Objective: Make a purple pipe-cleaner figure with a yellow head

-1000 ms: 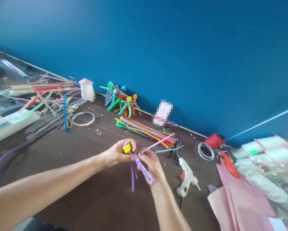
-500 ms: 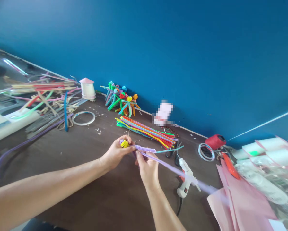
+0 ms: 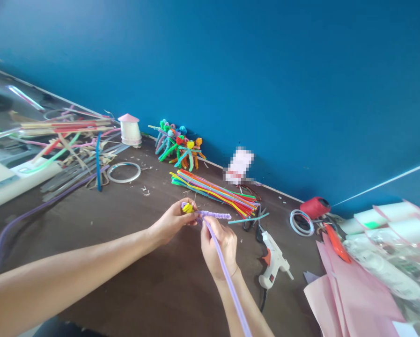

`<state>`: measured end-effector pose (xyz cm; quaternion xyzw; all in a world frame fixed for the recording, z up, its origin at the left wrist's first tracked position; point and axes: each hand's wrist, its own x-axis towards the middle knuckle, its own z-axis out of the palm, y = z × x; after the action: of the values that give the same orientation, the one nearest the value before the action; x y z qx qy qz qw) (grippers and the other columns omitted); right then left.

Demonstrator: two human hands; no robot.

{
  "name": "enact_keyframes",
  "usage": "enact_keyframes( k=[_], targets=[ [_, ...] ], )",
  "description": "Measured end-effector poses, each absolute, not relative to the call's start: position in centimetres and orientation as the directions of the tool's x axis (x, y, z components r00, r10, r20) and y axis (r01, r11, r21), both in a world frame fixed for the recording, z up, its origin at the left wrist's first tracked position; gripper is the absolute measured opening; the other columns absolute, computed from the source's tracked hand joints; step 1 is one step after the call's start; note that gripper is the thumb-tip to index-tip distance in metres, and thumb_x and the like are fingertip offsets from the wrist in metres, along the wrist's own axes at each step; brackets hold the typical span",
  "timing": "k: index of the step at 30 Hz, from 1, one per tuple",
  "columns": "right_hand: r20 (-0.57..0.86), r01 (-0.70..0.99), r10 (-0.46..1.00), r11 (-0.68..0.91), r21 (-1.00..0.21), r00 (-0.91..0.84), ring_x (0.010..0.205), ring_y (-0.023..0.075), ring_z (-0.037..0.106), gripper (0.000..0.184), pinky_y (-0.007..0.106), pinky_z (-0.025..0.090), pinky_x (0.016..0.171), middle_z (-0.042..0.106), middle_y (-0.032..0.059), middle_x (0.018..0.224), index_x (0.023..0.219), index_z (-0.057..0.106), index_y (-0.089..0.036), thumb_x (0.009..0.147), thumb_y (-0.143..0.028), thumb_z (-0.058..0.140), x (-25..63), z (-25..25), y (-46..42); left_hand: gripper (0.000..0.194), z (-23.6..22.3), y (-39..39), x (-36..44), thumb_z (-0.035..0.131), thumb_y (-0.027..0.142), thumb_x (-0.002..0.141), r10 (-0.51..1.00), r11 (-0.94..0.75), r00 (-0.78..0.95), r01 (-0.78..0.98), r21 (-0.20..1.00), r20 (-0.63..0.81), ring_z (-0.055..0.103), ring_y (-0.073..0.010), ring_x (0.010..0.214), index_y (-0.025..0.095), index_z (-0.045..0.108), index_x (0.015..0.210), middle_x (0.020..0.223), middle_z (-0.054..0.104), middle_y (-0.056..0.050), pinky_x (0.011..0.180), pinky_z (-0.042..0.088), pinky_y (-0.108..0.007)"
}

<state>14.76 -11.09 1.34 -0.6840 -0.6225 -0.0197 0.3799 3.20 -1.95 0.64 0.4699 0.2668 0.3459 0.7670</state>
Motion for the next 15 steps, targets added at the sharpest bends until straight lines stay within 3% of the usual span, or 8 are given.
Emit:
enact_keyframes(
  k=[9, 13, 15],
  targets=[
    [0.496, 0.994, 0.868, 0.075, -0.085, -0.023, 0.058, 0.0169, 0.057, 0.021, 0.028, 0.038, 0.061, 0.063, 0.0057, 0.067, 0.093, 0.062, -0.02, 0.083, -0.017, 0.044, 14.1, 2.0, -11.2, 0.015, 0.1, -1.6, 3.2, 0.059, 0.015, 0.062, 0.846, 0.1, 0.533, -0.195, 0.976, 0.02, 0.041, -0.0057, 0.051, 0.015, 0.046, 0.07, 0.057, 0.044, 0.006, 0.05, 0.033, -0.019],
    [0.497, 1.0, 0.868, 0.012, -0.004, -0.008, 0.067, 0.0184, 0.053, 0.019, 0.027, 0.037, 0.058, 0.058, 0.0065, 0.072, 0.085, 0.063, -0.02, 0.083, -0.018, 0.044, 13.5, 2.8, -11.2, 0.009, 0.2, -1.3, 2.7, 0.052, 0.01, 0.061, 0.836, -0.17, 0.523, -0.04, 0.985, 0.166, 0.037, -0.0066, 0.051, 0.015, 0.048, 0.066, 0.056, 0.042, 0.006, 0.049, 0.031, -0.019],
    [0.532, 1.0, 0.847, 0.015, -0.013, -0.006, 0.075, 0.0199, 0.052, 0.019, 0.027, 0.039, 0.061, 0.057, 0.0085, 0.082, 0.091, 0.061, -0.019, 0.083, -0.019, 0.045, 13.5, 3.0, -11.1, 0.009, 0.3, -1.3, 2.5, 0.05, 0.009, 0.06, 0.822, -0.28, 0.524, 0.029, 0.96, 0.224, 0.038, -0.0076, 0.053, 0.015, 0.049, 0.066, 0.057, 0.044, 0.005, 0.051, 0.032, -0.019]
  ],
)
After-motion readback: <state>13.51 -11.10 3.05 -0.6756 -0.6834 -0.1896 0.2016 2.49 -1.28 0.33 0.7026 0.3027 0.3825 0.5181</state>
